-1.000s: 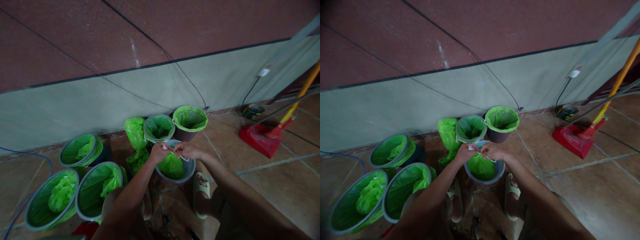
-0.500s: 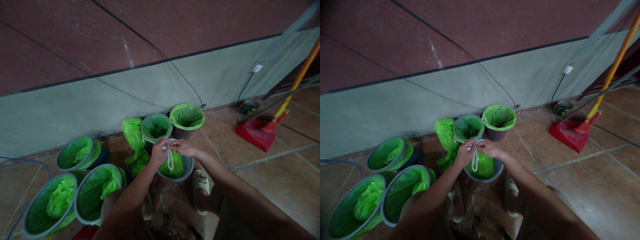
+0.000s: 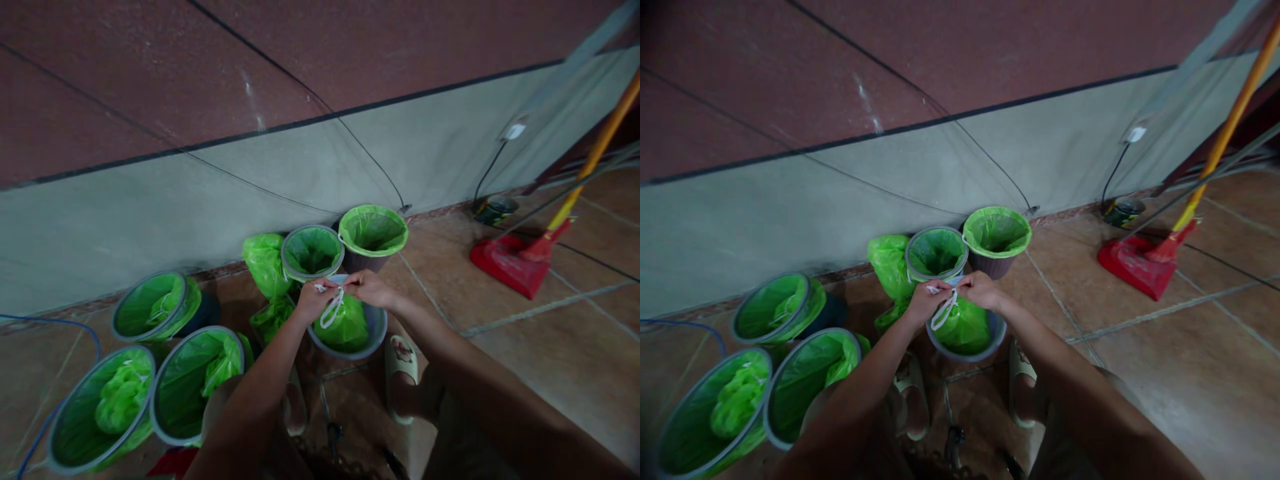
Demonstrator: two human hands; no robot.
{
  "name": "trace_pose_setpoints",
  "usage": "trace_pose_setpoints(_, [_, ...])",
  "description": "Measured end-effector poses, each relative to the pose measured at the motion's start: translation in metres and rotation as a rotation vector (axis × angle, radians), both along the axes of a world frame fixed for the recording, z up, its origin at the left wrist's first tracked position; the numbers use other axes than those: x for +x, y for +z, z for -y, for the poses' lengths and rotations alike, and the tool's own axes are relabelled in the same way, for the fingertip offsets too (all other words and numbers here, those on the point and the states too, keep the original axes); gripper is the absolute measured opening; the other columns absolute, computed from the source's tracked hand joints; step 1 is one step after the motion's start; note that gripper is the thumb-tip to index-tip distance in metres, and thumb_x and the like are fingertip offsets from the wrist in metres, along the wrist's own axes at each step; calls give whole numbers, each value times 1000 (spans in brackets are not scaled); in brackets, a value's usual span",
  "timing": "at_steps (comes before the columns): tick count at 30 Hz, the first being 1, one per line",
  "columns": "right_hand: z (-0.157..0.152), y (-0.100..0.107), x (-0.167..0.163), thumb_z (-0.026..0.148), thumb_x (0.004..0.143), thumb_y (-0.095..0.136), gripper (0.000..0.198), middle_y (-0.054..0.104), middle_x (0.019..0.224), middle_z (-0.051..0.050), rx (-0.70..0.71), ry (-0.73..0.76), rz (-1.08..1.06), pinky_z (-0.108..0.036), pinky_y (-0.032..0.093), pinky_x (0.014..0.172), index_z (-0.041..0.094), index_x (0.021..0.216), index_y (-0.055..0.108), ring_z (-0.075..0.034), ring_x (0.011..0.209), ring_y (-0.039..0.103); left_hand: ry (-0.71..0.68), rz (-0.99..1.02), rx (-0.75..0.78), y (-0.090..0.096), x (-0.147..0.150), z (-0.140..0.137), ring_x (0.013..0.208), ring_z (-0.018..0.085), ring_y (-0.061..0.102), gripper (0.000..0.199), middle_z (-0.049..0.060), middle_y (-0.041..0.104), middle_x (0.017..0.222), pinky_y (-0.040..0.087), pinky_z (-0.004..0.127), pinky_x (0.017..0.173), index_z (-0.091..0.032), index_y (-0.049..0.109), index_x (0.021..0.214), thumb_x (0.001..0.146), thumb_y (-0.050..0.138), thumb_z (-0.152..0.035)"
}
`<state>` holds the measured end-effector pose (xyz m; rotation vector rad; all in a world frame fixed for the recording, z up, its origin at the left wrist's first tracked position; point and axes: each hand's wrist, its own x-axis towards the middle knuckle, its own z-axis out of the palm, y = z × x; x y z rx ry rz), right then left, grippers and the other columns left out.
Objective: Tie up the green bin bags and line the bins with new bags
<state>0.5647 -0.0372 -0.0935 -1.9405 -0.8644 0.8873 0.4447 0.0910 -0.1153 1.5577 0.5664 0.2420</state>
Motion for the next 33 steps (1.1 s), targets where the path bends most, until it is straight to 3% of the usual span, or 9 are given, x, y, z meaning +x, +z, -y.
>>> trace_pose_setpoints(6, [1, 16, -9, 25, 82, 54, 22, 72, 84, -9, -230, 68, 579, -27, 41, 67, 16, 85, 74, -19, 77, 63, -34, -70, 364, -11, 0, -5, 58, 11, 53, 12, -2, 64, 64, 41, 22, 58, -16, 69, 74, 76, 64, -27])
trace_pose_setpoints(11, [11, 0, 4, 20, 84, 52, 25, 71, 84, -18, -494, 87, 569, -33, 44, 68, 9, 82, 75, -28, 80, 67, -60, -255, 612, -23, -10, -11, 71, 16, 61, 17, 1, 64, 63, 45, 25, 68, -19, 67, 67, 80, 56, -19])
trace_pose_setpoints(15, [14, -18, 16, 17, 85, 51, 27, 72, 92, -13, -429, 128, 514, -31, 47, 77, 11, 98, 74, -25, 86, 67, -118, -324, 614, -35, -13, -15, 81, 19, 64, 7, 2, 68, 71, 48, 27, 77, -20, 68, 73, 72, 64, -15])
trace_pose_setpoints(18, [14, -25, 15, 16, 80, 57, 48, 69, 112, -14, -349, 142, 502, -32, 48, 83, 14, 128, 62, -25, 98, 66, -95, -336, 580, -41, -14, -16, 86, 22, 65, 27, 3, 71, 83, 49, 30, 83, -21, 69, 88, 63, 70, -10])
trace_pose_setpoints(20, [13, -32, 9, 14, 71, 64, 60, 68, 116, -14, -294, 190, 479, -31, 49, 82, 16, 131, 59, -26, 101, 65, -113, -352, 534, -44, -15, -15, 86, 24, 65, 38, 5, 70, 85, 49, 33, 82, -20, 69, 92, 57, 71, -5])
trace_pose_setpoints(23, [13, -48, -1, 15, 61, 72, 59, 70, 105, -10, -271, 241, 457, -30, 50, 79, 19, 120, 65, -27, 98, 65, -178, -380, 493, -47, -17, -12, 87, 28, 66, 48, 8, 69, 87, 50, 35, 82, -17, 67, 96, 51, 75, -4])
trace_pose_setpoints(27, [7, -64, -6, 15, 71, 63, 17, 70, 82, -8, -288, 213, 434, -29, 48, 74, 17, 85, 71, -23, 82, 64, -259, -364, 467, -47, -18, -6, 94, 31, 66, 63, 10, 69, 94, 50, 37, 86, -15, 63, 106, 46, 84, -13])
trace_pose_setpoints(30, [3, -54, -3, 19, 77, 55, 13, 67, 73, -7, -188, 158, 309, -28, 45, 66, 16, 70, 66, -17, 69, 60, -278, -361, 441, -41, -18, -1, 99, 34, 66, 86, 13, 68, 104, 50, 41, 89, -14, 57, 122, 42, 90, -23])
trace_pose_setpoints(33, [1, -33, -1, 35, 81, 53, 25, 65, 70, -4, 4, 79, 23, -26, 43, 58, 15, 76, 66, -14, 61, 56, -299, -263, 399, -30, -16, 4, 106, 35, 63, 96, 16, 65, 120, 49, 45, 95, -16, 51, 134, 47, 90, -32])
